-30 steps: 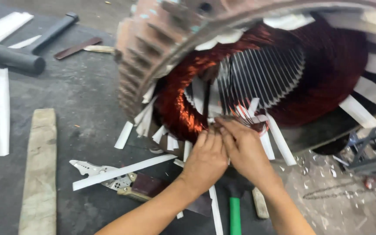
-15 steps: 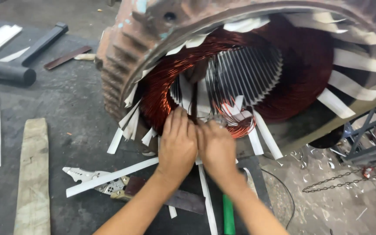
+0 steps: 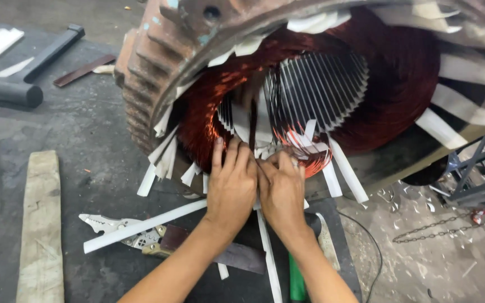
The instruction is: Inserting insulation wedges into the slots of an electric motor stator during a repair process.
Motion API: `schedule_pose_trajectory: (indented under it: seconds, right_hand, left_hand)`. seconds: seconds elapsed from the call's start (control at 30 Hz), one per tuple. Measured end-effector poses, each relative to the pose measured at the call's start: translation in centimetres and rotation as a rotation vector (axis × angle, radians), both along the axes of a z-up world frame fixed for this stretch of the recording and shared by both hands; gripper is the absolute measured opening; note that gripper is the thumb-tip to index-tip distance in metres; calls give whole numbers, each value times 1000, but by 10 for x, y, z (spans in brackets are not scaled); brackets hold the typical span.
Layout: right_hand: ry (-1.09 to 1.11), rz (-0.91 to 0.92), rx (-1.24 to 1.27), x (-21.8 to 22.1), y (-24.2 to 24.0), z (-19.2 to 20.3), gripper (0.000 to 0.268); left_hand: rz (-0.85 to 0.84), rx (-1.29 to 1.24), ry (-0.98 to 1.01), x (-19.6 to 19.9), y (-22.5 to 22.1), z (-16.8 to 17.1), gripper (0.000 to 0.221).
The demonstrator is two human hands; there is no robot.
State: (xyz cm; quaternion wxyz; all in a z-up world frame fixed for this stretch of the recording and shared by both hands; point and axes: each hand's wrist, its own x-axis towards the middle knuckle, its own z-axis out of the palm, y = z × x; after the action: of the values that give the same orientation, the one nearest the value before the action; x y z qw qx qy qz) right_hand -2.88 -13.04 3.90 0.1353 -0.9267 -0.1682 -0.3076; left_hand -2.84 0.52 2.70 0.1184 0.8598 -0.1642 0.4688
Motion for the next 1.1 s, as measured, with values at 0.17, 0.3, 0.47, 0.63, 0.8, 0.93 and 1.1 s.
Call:
schedule_pose_trajectory:
  seconds: [0.17,0.3,0.47,0.63,0.8,0.93,1.1]
  right_hand:
    - [38,2,26,-5,1,10,16]
    - [73,-52,34,3,-1,6,16]
    - [150,-100,-26,1,4,13,19]
    - [152,-83,98,5,9,17,14]
    - [191,-48,89,1,0,25,16]
    - [257,93,22,-2,-4,37,19]
    - [343,107,1,7,-3,41,27]
  left_hand:
    - [-79,-63,-3,7,-2,-8,23]
    - [-81,-91,26,2,-3,-5,25]
    - [-124,-191,13,0,-6,-3,19]
    - [-95,-171,-28,2,-6,-11,16]
    - [-9,-121,2,0,-9,-6,25]
    - [-85,-143,86,-4,-4,-3,30]
    - [-56,-120,109,-3,-8,-7,34]
